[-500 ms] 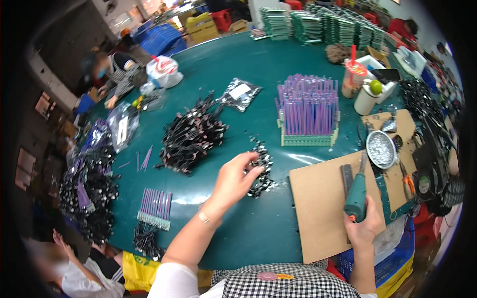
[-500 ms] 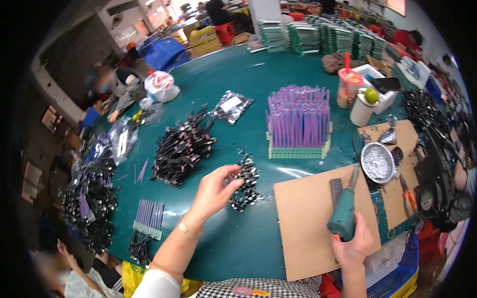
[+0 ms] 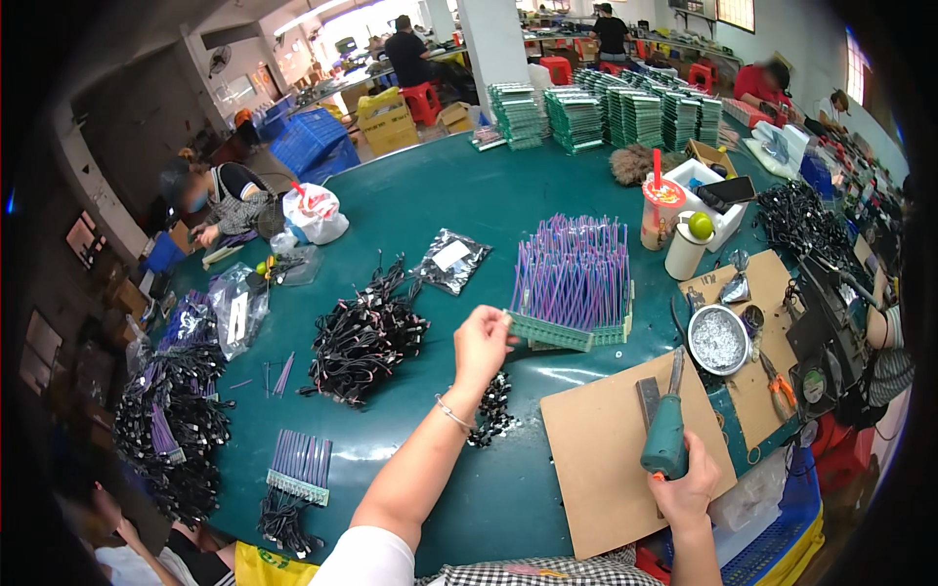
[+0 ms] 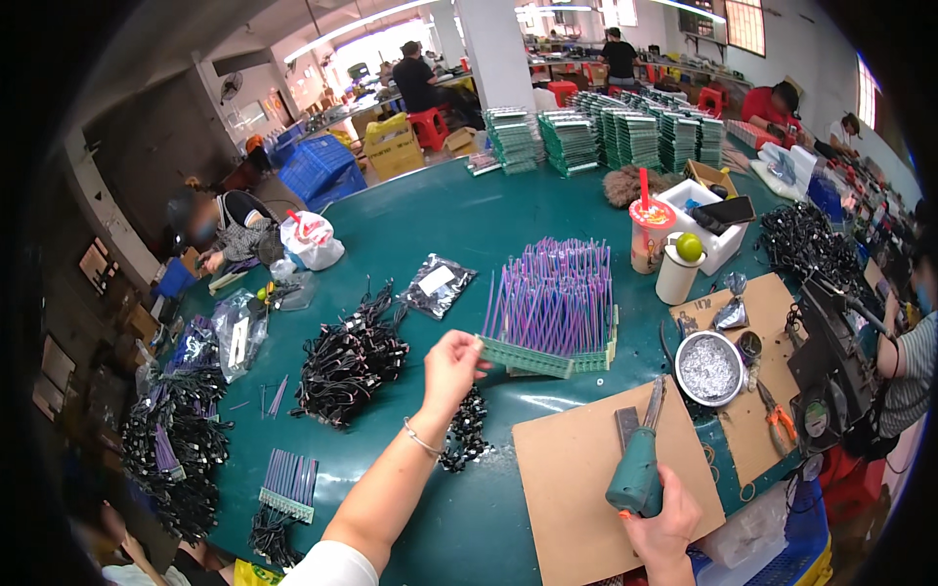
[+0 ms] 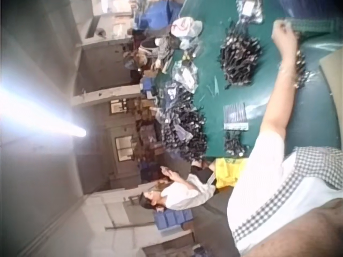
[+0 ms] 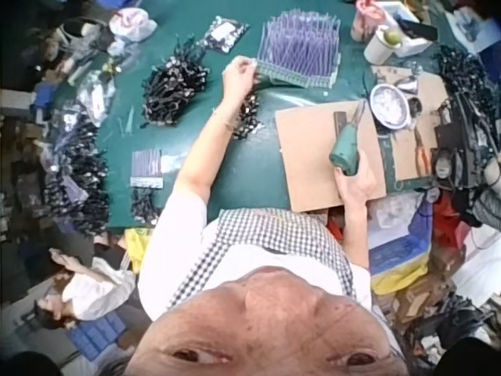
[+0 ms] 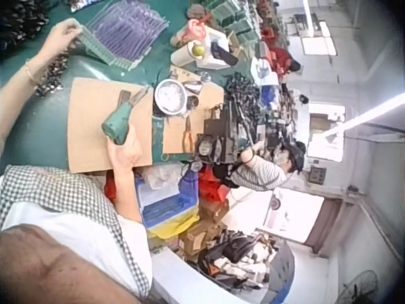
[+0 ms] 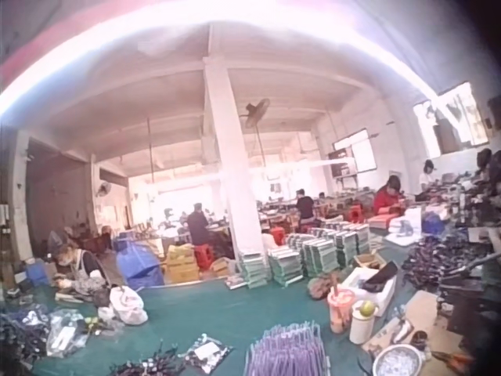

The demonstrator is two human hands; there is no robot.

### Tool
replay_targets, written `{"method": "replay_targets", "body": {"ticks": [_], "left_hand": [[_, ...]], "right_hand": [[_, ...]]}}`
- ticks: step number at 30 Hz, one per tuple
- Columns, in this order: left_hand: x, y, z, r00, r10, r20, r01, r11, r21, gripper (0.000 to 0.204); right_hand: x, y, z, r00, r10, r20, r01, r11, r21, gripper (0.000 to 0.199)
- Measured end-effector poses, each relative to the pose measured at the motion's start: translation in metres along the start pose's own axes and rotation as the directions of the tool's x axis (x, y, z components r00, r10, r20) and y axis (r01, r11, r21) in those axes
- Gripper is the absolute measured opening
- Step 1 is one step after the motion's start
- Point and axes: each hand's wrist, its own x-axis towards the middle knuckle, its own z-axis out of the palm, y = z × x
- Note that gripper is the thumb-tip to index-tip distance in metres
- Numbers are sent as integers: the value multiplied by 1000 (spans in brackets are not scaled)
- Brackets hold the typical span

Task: The person assembles wires and components onto a circuit board using a soldering iron or heat gun.

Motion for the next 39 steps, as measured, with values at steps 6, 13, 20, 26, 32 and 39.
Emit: {"method": "replay_targets", "body": {"ticks": [6, 13, 20, 26, 32, 39], "left_hand": [[-32, 53, -39, 985, -21, 172, 64, 966, -251, 10], [-75, 15, -18, 805, -313, 504, 264, 950, 168, 12], [-78, -16, -11, 854, -294, 429, 235, 954, 186, 10], [-82, -25, -7, 875, -254, 413, 206, 966, 157, 11], [-84, -16, -10, 861, -259, 437, 203, 964, 171, 10], [-81, -22, -11, 855, -263, 448, 231, 965, 125, 10]], "right_hand": [[-8, 9, -15, 895, 444, 33, -429, 840, 332, 60], [-13, 2, -32, 890, 437, -133, -325, 811, 487, 58], [15, -48, -1, 993, -25, 114, -20, 929, 369, 60], [18, -60, 41, 977, -194, 89, 177, 969, 171, 55], [12, -55, 53, 945, -288, 156, 276, 957, 92, 63], [14, -54, 55, 944, -280, 173, 269, 960, 83, 61]]}}
